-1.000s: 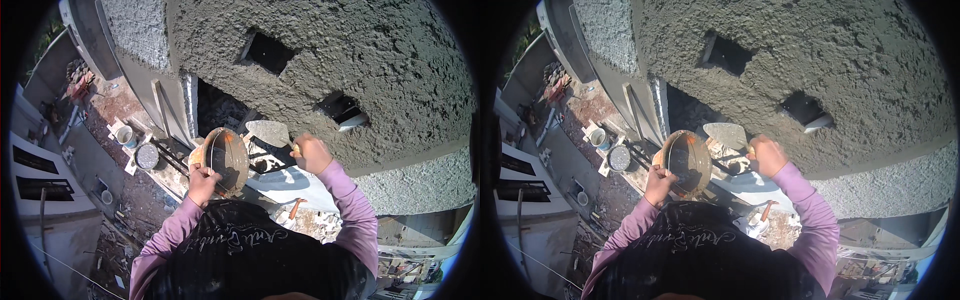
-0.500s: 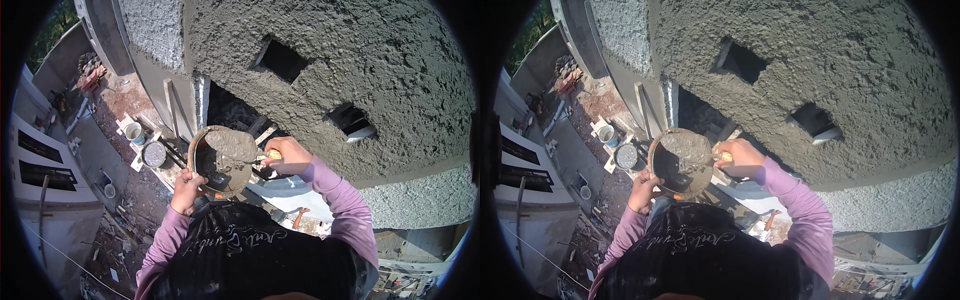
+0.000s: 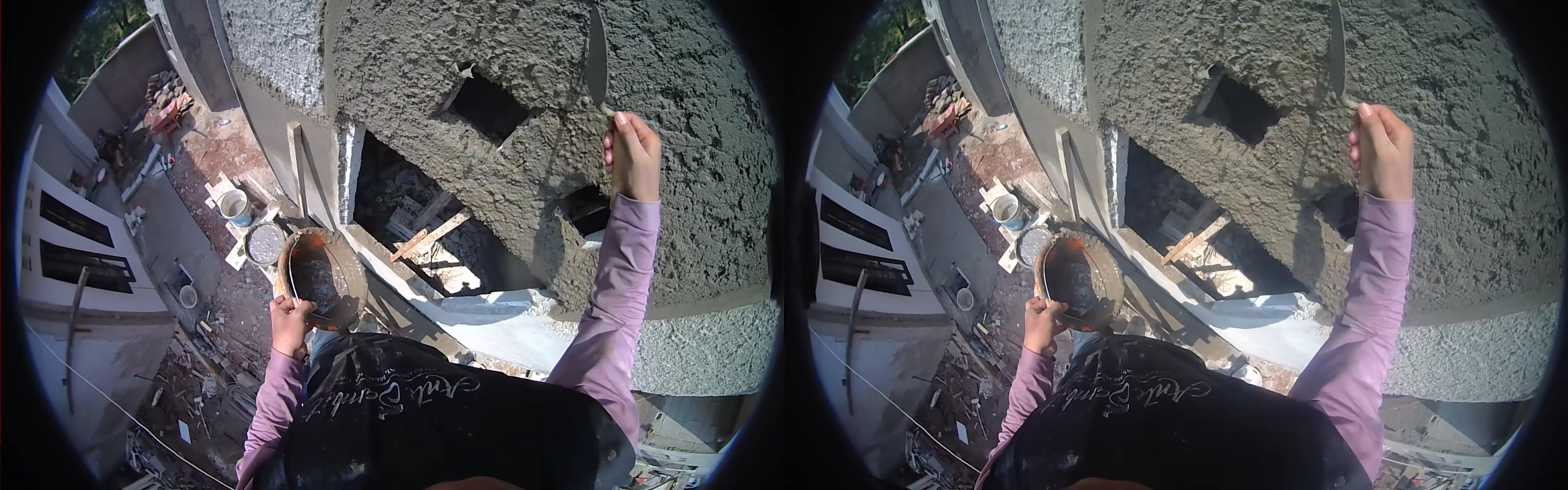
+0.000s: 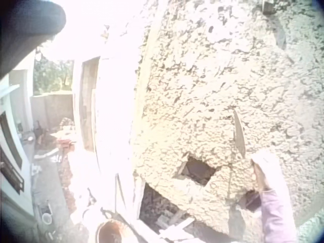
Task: The person scoops mortar from a bucket with a trowel, applies it onto an exterior wall, pours liquid from a plastic cup into the bucket, continues plastering the wall, and walks along the scaffolding planks.
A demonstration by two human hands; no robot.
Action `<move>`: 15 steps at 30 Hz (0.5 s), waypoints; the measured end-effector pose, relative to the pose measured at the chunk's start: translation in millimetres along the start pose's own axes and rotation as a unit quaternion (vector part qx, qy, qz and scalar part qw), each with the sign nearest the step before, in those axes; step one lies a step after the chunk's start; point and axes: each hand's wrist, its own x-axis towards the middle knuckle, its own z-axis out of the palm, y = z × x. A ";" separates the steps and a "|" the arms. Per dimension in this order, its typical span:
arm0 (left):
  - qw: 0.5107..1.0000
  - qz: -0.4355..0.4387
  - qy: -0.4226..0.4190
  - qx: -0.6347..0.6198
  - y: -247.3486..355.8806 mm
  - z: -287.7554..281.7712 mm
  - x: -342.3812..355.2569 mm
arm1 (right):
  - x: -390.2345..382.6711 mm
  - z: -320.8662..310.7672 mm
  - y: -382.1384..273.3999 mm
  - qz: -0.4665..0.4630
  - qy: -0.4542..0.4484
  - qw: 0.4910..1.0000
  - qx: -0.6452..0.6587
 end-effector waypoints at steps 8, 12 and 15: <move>0.968 -0.031 -0.063 0.241 -48.2 28.8 97.7 | -150.4 16.0 83.8 0.036 -0.156 0.939 -0.304; 0.969 0.042 -0.057 0.237 -39.3 43.2 94.5 | -206.1 96.0 148.7 0.040 -0.277 0.899 -0.338; 0.951 0.035 -0.102 0.290 15.6 43.9 59.4 | -238.8 159.8 198.2 0.034 -0.346 0.872 -0.344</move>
